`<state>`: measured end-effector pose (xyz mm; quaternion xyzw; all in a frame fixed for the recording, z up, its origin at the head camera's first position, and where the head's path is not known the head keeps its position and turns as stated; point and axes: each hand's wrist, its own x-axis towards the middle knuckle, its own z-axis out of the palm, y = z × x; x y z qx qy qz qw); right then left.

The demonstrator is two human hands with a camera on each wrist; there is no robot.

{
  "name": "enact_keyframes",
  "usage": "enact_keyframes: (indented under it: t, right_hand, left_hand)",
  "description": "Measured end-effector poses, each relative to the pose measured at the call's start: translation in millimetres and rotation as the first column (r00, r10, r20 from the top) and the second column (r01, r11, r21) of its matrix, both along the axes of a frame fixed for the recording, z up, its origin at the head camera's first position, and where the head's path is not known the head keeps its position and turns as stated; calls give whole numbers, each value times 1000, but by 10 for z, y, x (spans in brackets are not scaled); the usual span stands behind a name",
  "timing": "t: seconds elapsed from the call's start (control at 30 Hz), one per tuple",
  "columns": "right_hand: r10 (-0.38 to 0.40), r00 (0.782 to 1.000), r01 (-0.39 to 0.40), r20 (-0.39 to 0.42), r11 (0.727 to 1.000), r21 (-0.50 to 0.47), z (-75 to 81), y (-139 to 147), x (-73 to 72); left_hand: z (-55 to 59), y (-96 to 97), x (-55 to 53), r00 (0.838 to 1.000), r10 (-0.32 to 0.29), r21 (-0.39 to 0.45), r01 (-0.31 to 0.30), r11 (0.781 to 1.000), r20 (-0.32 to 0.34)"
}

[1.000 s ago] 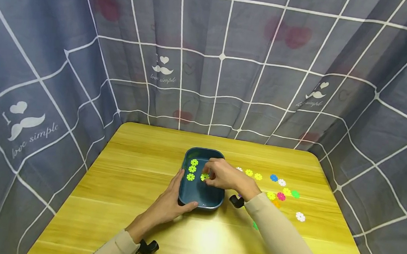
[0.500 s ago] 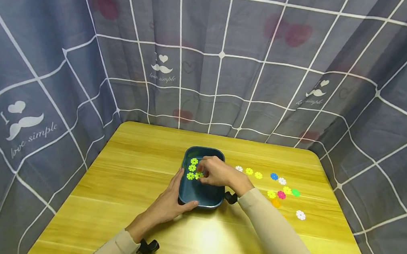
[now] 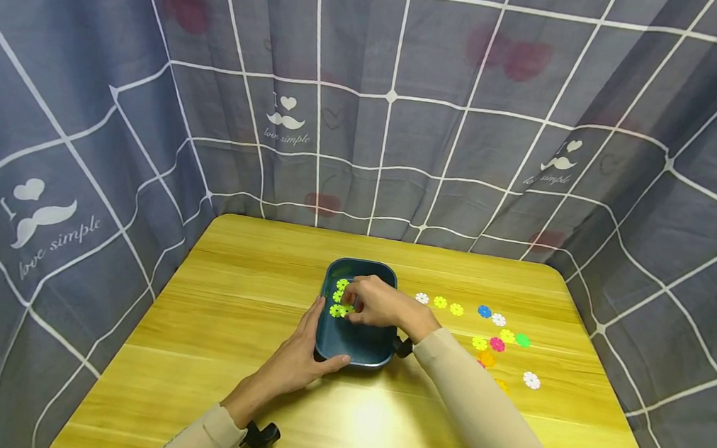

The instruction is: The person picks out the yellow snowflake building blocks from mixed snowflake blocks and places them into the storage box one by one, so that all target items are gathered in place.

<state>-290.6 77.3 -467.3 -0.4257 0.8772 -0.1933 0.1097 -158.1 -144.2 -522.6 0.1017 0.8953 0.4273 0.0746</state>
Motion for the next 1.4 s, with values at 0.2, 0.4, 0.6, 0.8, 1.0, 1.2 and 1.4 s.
enact_keyframes:
  t: [0.2,0.4,0.6,0.8,1.0,1.2,1.4]
  right_hand:
    - [26,1000,-26,15,1000,8,-30,-47,-44]
    - [58,998,-58,15,998,19,-55,-114,-75]
    - [71,997,-73,41,997,40,-81,-186,-102]
    - [61,996,-65,58,996,69,-122,-221,-115]
    - [72,996,-76,52,993,87,-157,-249,-110]
    - [82,995,-87,59,992,94,-176,-282,-119]
    - [83,994,-91,75,989,120,-199,-326,-139]
  left_hand:
    - [-5,1,-2,1000,-5,-1,5,1000,2]
    - [-6,-1,9,1000,-7,11,7,1000,13]
    - [-14,-9,6,1000,-6,18,6,1000,13]
    - [-11,-4,4,1000,-11,14,11,1000,12]
    - [-1,-1,7,1000,-8,11,7,1000,17]
    - [-2,-4,4,1000,-8,9,8,1000,21]
    - [-8,-6,-4,1000,-8,2,8,1000,19]
